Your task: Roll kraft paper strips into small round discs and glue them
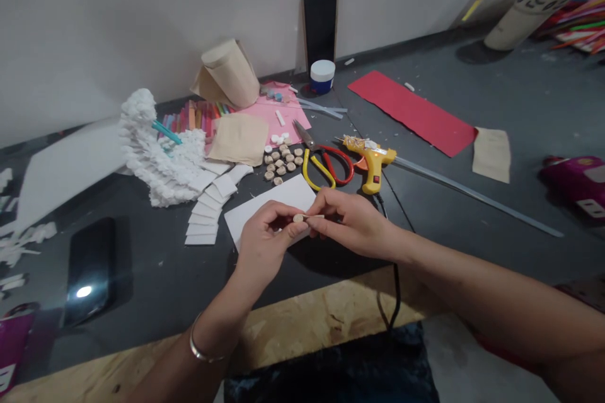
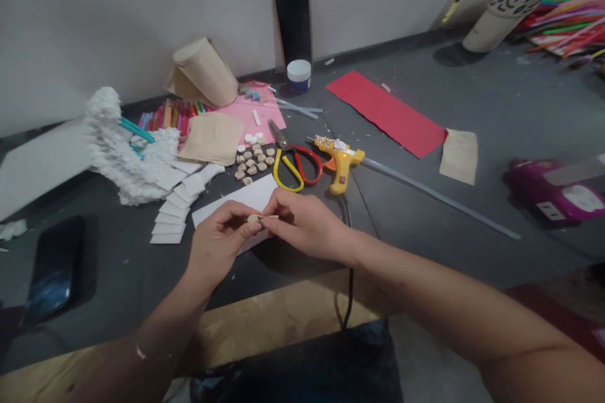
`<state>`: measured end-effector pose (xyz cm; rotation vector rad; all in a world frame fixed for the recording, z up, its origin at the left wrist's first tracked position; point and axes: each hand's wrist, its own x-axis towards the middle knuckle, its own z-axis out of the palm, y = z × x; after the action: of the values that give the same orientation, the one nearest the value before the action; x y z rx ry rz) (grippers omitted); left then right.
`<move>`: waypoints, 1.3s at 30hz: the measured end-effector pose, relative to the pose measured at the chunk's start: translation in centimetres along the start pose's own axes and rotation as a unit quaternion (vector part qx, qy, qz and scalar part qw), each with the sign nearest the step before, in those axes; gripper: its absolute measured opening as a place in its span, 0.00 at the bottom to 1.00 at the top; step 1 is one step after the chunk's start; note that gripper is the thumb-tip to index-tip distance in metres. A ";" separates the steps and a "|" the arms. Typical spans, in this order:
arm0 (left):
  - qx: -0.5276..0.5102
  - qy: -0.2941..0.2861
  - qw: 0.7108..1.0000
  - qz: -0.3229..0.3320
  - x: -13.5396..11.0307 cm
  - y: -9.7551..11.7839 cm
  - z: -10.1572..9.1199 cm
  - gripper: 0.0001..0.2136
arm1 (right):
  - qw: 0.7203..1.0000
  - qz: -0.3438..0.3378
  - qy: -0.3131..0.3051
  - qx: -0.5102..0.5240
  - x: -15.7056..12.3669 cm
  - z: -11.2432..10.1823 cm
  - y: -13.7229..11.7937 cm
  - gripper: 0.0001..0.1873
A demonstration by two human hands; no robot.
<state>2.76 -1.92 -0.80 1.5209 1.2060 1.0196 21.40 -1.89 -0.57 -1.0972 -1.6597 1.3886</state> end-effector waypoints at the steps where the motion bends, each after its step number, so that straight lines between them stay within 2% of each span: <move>1: 0.013 -0.001 1.000 0.008 0.0 0.1 -0.1 0.05 | 0.999 0.014 -0.014 0.040 0.1 0.0 0.0 0.08; 4: 0.050 -0.004 0.998 0.033 -0.1 0.3 -0.3 0.03 | 0.988 0.042 -0.051 0.140 0.4 -0.2 0.2 0.13; 6: 0.066 -0.006 0.997 0.046 -0.1 0.5 -0.3 0.03 | 0.984 0.051 -0.054 0.162 0.5 -0.2 0.3 0.14; 10: 0.067 0.000 0.996 0.053 0.0 0.6 -0.3 0.04 | 0.988 0.051 -0.032 0.140 0.5 -0.1 0.5 0.11; 16: 0.051 -0.001 0.998 0.031 -0.1 0.4 -0.2 0.05 | 0.999 0.006 0.021 0.045 0.2 -0.1 0.0 0.06; 21: 0.062 0.001 0.997 0.035 -0.1 0.4 -0.2 0.05 | 0.994 0.023 -0.011 0.105 0.4 -0.1 -0.1 0.08; 27: 0.056 -0.007 0.998 0.017 -0.1 0.6 -0.1 0.07 | 0.992 0.036 0.004 0.121 0.6 -0.1 0.4 0.10; 39: 0.046 -0.001 0.999 -0.025 -0.1 0.3 0.0 0.07 | 0.997 0.018 0.025 -0.073 0.0 -0.3 0.2 0.06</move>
<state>2.84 -2.06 -0.48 1.5546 1.2995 0.9415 21.71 -1.72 -0.69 -1.2398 -1.7352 1.2688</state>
